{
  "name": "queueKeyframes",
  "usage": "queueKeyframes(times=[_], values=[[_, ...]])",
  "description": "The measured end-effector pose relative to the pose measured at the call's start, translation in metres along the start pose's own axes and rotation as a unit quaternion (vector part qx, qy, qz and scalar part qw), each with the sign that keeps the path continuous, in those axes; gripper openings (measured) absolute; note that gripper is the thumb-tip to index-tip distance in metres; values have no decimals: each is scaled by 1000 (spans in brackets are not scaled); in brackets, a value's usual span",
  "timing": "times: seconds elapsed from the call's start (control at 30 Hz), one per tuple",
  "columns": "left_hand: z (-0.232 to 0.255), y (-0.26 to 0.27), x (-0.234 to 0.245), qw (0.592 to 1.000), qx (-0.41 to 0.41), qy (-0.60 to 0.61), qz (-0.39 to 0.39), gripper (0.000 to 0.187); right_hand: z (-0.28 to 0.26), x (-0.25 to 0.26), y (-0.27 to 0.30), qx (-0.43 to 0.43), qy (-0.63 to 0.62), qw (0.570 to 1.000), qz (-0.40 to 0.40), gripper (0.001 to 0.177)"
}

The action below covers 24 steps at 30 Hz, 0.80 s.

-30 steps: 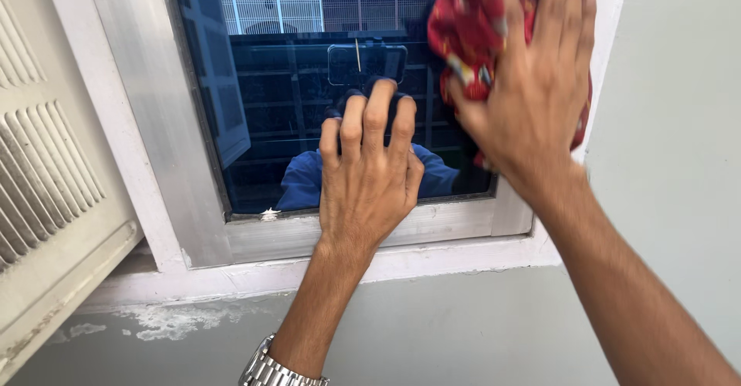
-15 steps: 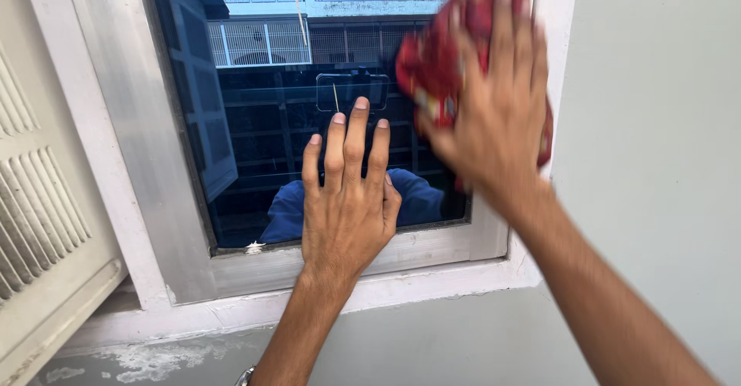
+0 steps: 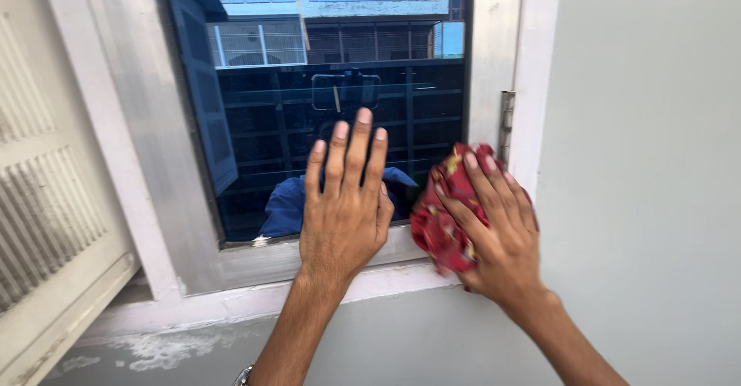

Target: The person wipes a window pane and the adjacent air conditioner unit with a red patterned cloth. They clean the vertical window frame and the horizontal glass surface of the AC unit, moving the cloth back and forth across the surfaces.

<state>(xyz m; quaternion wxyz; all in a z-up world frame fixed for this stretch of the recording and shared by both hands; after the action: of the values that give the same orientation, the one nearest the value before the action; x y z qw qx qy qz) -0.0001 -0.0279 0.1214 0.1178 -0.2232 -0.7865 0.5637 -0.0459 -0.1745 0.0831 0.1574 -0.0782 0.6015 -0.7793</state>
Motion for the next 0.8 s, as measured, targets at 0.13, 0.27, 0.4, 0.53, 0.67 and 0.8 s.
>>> queueKeyframes(times=[0.13, 0.27, 0.4, 0.53, 0.67, 0.8], values=[[-9, 1, 13, 990, 28, 141, 10, 56, -9, -8, 4, 17, -42, 999, 16, 79], [-26, -4, 30, 952, 80, 291, 48, 51, -73, -51, -10, 65, -138, 988, -29, 62], [-35, 3, 43, 949, 87, 304, 7, 45, -94, -50, -14, 122, -184, 971, -88, 58], [-48, 27, 62, 973, 44, 225, -22, 50, -56, -18, -2, 151, -133, 976, -88, 67], [-67, 43, 64, 949, 88, 301, -31, 50, -58, -22, 4, 146, -125, 980, -57, 65], [-71, 38, 71, 930, 101, 353, -12, 51, -111, -50, -7, 190, -169, 966, -46, 50]])
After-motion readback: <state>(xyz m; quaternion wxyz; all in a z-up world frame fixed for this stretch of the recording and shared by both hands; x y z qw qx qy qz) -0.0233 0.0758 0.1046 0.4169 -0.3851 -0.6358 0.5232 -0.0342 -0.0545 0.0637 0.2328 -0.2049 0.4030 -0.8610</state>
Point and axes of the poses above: each hand's wrist, its own y-axis away from the middle knuckle, its own x-axis out of the back of the hand, z = x × y, the point moved 10 cm from there along -y, towards the middle knuckle, and after that the axes turned 9 degrees about z, right-handed, at the moved point
